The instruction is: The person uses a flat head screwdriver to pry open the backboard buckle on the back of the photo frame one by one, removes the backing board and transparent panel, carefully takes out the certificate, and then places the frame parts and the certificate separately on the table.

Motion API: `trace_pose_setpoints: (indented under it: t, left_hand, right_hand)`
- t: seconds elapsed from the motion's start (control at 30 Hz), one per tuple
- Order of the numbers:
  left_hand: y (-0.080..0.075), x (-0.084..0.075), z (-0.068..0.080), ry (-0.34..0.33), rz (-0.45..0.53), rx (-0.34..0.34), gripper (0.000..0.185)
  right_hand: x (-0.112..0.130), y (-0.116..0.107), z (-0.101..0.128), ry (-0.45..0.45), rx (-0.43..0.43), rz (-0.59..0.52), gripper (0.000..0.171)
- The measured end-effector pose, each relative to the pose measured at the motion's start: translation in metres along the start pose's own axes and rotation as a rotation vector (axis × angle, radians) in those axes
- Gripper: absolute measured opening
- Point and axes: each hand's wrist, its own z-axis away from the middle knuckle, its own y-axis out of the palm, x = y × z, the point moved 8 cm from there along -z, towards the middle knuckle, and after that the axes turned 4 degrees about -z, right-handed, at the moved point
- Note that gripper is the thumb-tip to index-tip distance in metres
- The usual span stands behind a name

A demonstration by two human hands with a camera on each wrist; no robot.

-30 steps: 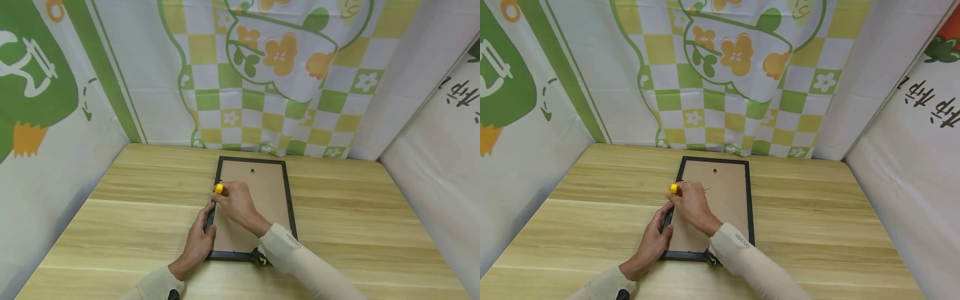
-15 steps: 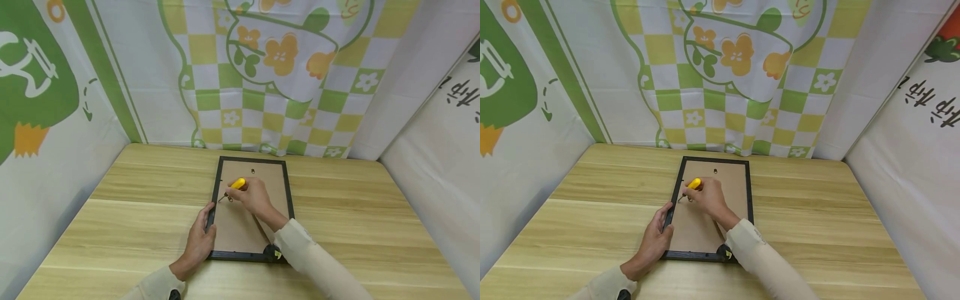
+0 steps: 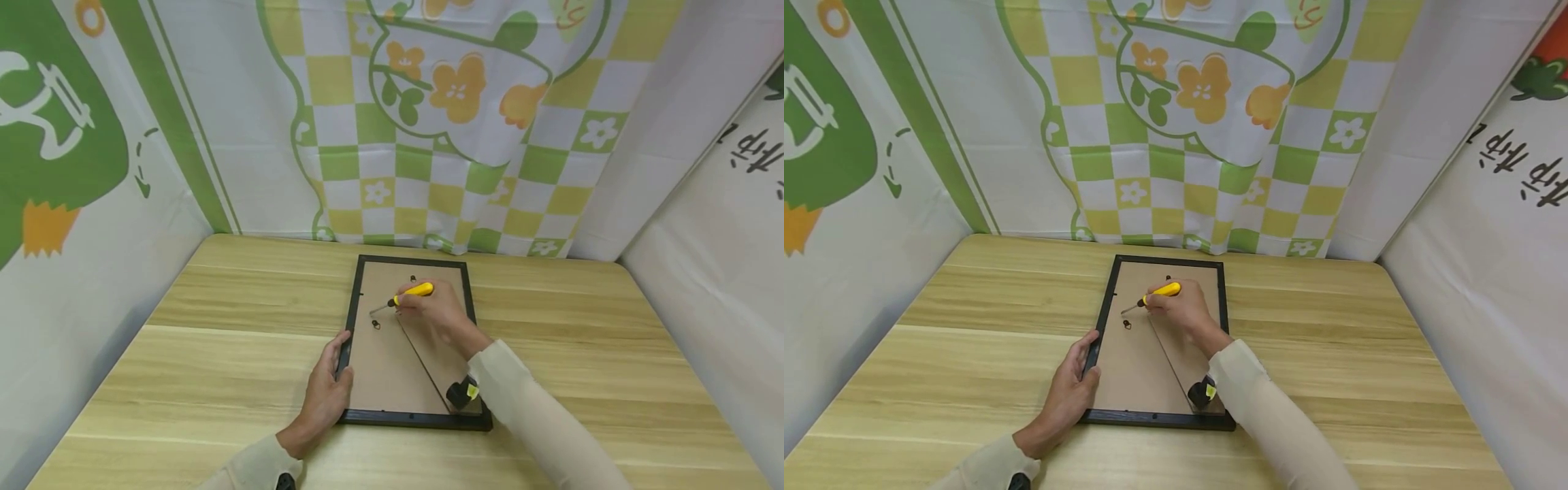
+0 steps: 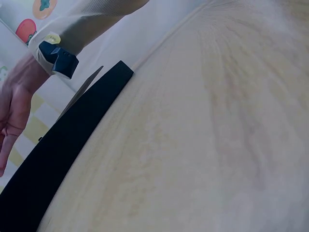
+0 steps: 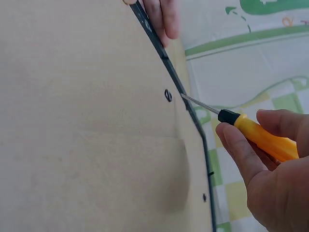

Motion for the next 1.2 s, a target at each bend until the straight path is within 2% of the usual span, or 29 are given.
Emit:
trace_pose_setpoints:
  t: [0.2, 0.47, 1.2]
  left_hand:
    - [0.0, 0.001, 0.0, -0.002, 0.006, 0.002, 0.059]
    - [0.0, 0.001, 0.0, 0.001, 0.008, 0.008, 0.059]
    - [-0.003, 0.0, 0.001, 0.017, -0.009, -0.009, 0.058]
  right_hand:
    - [-0.01, -0.004, -0.015, 0.05, -0.049, -0.065, 0.029]
    - [-0.015, -0.009, -0.028, 0.051, -0.11, -0.024, 0.028]
    - [-0.024, -0.01, -0.032, 0.087, -0.154, -0.003, 0.028]
